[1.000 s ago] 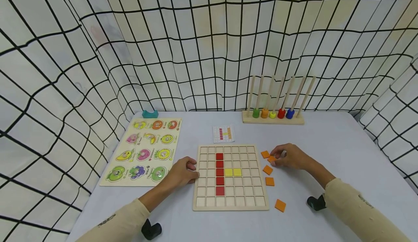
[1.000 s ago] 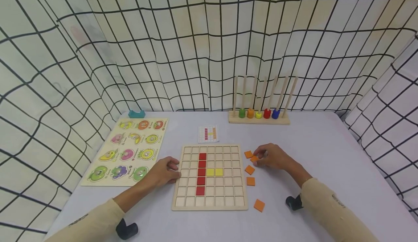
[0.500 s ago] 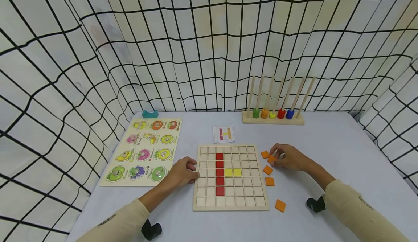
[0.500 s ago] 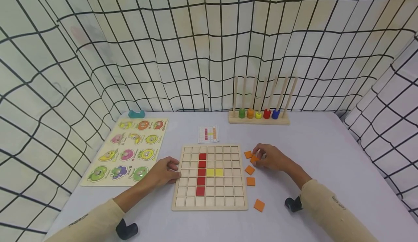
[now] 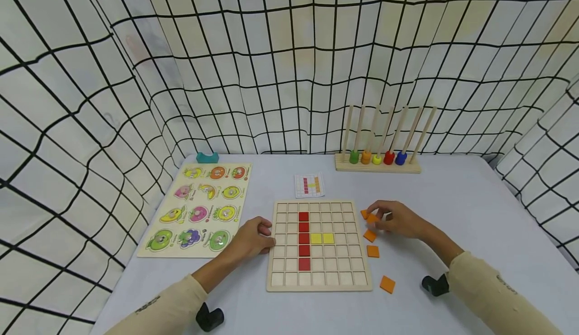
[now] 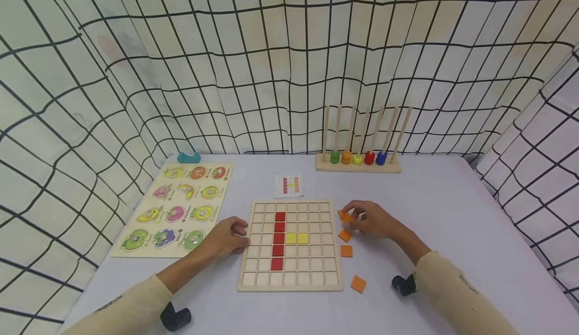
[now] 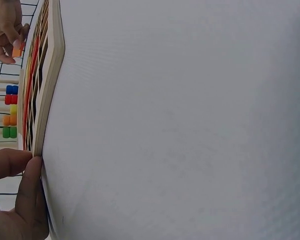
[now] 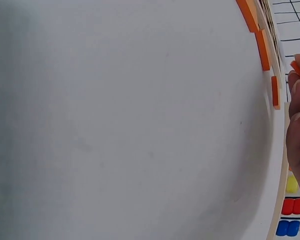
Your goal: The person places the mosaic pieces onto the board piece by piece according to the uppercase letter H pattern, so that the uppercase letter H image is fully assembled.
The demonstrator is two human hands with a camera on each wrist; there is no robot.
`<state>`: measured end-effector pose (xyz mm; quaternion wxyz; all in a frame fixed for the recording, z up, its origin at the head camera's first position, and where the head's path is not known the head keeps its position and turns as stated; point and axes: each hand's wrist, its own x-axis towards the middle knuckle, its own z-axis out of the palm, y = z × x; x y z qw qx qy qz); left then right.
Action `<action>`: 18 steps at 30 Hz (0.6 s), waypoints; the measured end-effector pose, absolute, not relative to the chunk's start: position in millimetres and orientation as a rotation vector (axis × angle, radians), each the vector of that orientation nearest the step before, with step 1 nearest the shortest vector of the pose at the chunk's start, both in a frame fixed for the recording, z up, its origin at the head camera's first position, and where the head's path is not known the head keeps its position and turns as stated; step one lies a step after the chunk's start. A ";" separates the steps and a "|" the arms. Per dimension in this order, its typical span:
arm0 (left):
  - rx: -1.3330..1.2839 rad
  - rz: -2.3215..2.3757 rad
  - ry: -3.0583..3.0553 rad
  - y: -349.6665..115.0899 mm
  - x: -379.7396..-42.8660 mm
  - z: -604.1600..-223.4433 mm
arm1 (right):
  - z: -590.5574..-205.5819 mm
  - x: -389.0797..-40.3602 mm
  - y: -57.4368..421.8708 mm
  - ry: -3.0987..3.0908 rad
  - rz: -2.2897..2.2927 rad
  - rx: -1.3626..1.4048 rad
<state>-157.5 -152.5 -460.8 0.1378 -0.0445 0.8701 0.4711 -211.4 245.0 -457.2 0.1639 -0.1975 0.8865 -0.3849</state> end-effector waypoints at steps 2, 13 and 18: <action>-0.128 1.358 2.522 -152.6 -157.7 -460.4 | -456.4 -210.3 242.9 2.520 -1.110 -0.583; -0.137 1.331 2.536 -152.4 -157.3 -458.5 | -452.2 -209.0 231.1 2.491 -1.181 -0.588; -0.135 1.344 2.526 -152.3 -156.9 -458.4 | -451.4 -209.3 227.7 2.480 -1.208 -0.543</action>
